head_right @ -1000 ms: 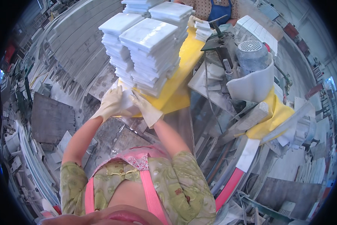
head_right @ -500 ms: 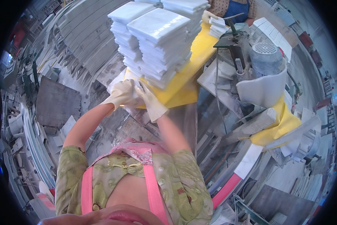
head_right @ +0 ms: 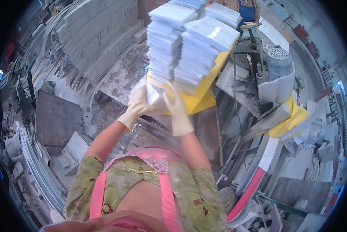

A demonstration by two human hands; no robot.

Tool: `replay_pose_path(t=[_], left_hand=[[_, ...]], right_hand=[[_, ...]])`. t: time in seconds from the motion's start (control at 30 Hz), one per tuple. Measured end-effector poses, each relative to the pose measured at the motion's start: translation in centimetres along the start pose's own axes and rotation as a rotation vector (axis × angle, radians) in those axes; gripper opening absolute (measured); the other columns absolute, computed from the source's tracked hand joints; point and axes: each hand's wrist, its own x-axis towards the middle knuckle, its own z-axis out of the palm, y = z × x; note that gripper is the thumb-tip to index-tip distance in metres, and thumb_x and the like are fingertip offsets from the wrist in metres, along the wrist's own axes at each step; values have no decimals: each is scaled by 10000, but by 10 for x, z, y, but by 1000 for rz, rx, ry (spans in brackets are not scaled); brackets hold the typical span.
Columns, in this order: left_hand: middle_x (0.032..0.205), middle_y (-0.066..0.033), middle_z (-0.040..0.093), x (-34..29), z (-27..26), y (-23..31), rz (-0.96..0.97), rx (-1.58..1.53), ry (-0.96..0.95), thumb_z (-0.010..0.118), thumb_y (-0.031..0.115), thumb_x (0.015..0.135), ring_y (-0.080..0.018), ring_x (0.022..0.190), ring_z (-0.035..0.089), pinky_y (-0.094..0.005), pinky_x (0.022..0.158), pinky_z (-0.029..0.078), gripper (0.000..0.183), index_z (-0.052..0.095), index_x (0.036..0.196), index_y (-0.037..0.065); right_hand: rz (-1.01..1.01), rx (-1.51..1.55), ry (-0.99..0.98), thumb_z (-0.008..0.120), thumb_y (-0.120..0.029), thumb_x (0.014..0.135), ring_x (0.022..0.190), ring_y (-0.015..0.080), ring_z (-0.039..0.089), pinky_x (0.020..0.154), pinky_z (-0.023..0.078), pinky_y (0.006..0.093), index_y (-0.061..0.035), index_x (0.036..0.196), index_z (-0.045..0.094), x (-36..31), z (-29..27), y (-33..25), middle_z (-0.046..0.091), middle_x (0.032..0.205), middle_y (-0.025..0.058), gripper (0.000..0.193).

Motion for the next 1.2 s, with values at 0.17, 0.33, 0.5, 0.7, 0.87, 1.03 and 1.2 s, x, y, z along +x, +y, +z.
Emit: replay_pose_path(t=[0.17,0.33,0.5,0.7,0.87,1.03,1.2], left_hand=[[1249,-175,631,-24,-33,-96,-206,-978,69,875,323,676,-267,1101,653,-379,949,528,862,500,1341,-79],[1257,-154,625,-46,-78,-174,-274,-1445,28,807,209,750,-244,1109,647,-363,965,517,758,476,1375,-64],[1237,-145,636,-61,-102,-224,-445,-1566,227,768,240,805,-238,1135,632,-371,988,501,639,531,1335,-30],[1249,-160,636,-42,-122,-264,-421,-1636,262,753,237,841,-253,1130,646,-374,992,509,595,540,1322,-41],[1253,-165,637,4,-156,-285,-473,-1535,209,730,249,868,-248,1135,652,-369,1000,508,602,527,1340,-65],[1274,-188,629,64,-178,-304,-391,-1475,53,708,246,896,-244,1190,625,-349,1037,476,603,500,1364,-71],[1287,-194,622,164,-181,-343,-424,-1417,-188,721,294,908,-237,1180,625,-346,1001,493,644,480,1379,-73]], right_hand=[[187,161,-29,657,-225,990,1441,239,386,1167,347,368,-24,1525,389,5,91,5,445,1514,150,631],[312,324,-217,691,-280,974,1332,206,467,1096,410,355,9,1479,423,29,200,1,502,1429,134,641],[488,551,-618,746,-367,918,1167,198,616,970,518,347,40,1381,503,60,263,0,623,1289,123,662],[581,500,-562,708,-330,902,1174,192,606,984,483,323,49,1386,509,87,313,15,618,1299,140,646],[572,601,-513,689,-344,874,1065,208,650,926,504,334,50,1313,576,125,343,33,670,1189,126,600],[647,681,-352,734,-288,808,1059,250,679,933,539,368,46,1331,555,171,356,63,666,1212,166,646],[643,658,-112,687,-286,852,1079,265,680,932,554,380,63,1332,548,220,367,96,661,1225,186,610]])
